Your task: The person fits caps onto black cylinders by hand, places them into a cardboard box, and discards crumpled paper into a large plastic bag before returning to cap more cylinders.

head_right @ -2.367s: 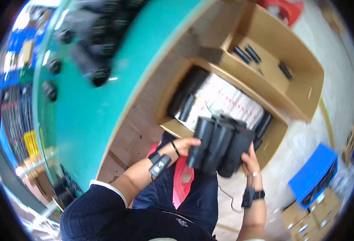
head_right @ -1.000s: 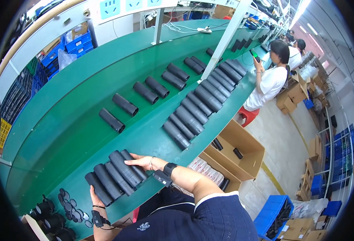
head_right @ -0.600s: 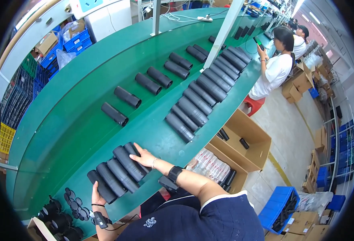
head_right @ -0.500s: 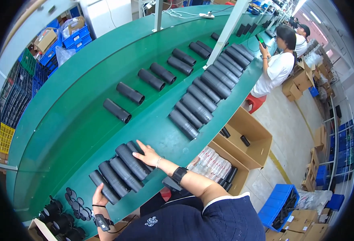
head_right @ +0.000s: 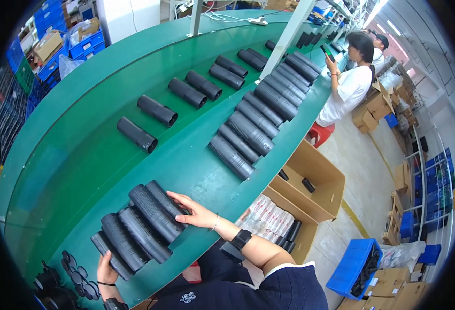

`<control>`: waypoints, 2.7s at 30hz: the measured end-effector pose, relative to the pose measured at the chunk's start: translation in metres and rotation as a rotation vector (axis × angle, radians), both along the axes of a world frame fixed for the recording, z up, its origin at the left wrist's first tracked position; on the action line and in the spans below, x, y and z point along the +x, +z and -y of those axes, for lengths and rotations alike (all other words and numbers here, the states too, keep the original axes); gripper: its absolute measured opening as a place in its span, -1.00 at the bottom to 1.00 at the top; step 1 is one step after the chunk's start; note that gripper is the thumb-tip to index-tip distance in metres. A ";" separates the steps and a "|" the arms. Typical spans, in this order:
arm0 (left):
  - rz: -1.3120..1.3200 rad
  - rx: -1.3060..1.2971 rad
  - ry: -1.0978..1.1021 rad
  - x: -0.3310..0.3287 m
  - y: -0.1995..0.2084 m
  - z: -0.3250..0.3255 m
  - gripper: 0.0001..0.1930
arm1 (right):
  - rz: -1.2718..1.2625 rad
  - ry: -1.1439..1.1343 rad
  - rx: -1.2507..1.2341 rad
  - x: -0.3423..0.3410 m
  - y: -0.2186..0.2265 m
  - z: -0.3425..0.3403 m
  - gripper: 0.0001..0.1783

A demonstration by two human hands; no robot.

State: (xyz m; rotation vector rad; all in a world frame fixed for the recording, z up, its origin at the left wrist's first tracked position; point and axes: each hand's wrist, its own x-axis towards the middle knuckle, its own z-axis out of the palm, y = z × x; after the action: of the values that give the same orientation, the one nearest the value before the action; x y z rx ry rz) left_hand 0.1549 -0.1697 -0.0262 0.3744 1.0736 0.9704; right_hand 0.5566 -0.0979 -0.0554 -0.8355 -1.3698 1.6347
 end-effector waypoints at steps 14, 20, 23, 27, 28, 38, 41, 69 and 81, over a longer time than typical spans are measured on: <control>-0.065 0.145 0.072 -0.018 -0.023 0.009 -0.64 | -0.129 -0.093 0.104 -0.015 0.004 0.023 -0.35; -0.058 0.244 0.068 -0.024 -0.013 0.023 -0.61 | -0.316 -0.241 0.040 -0.026 0.007 0.040 -0.52; -0.020 0.320 0.060 -0.031 -0.006 0.037 -0.59 | -0.023 -0.410 0.219 -0.040 0.007 0.049 -0.54; 0.205 0.345 0.116 -0.043 -0.013 0.056 -0.55 | 0.011 -0.531 0.214 -0.050 0.001 0.061 -0.55; 0.164 0.417 0.076 -0.045 -0.011 0.056 -0.49 | -0.019 -0.615 0.238 -0.050 -0.003 0.062 -0.55; -0.508 0.953 0.021 -0.046 -0.003 0.064 -0.21 | 0.356 -0.651 0.412 -0.025 0.011 0.065 -0.56; -0.484 1.047 0.026 -0.046 0.004 0.082 -0.17 | 0.192 -0.596 0.297 -0.016 -0.007 0.052 -0.54; -0.550 1.291 -0.201 -0.058 0.024 0.101 -0.26 | 0.112 -0.103 0.300 -0.210 0.099 0.145 -0.75; -0.622 1.087 -0.079 -0.024 0.020 0.124 -0.31 | -0.147 0.104 0.123 -0.255 0.076 0.139 -0.68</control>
State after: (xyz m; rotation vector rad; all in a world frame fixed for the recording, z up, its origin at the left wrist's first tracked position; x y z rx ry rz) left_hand 0.1308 -0.2934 -0.0062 1.6774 0.9647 1.3497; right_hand 0.3011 -0.2367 0.0206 -0.5690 -1.4136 1.6380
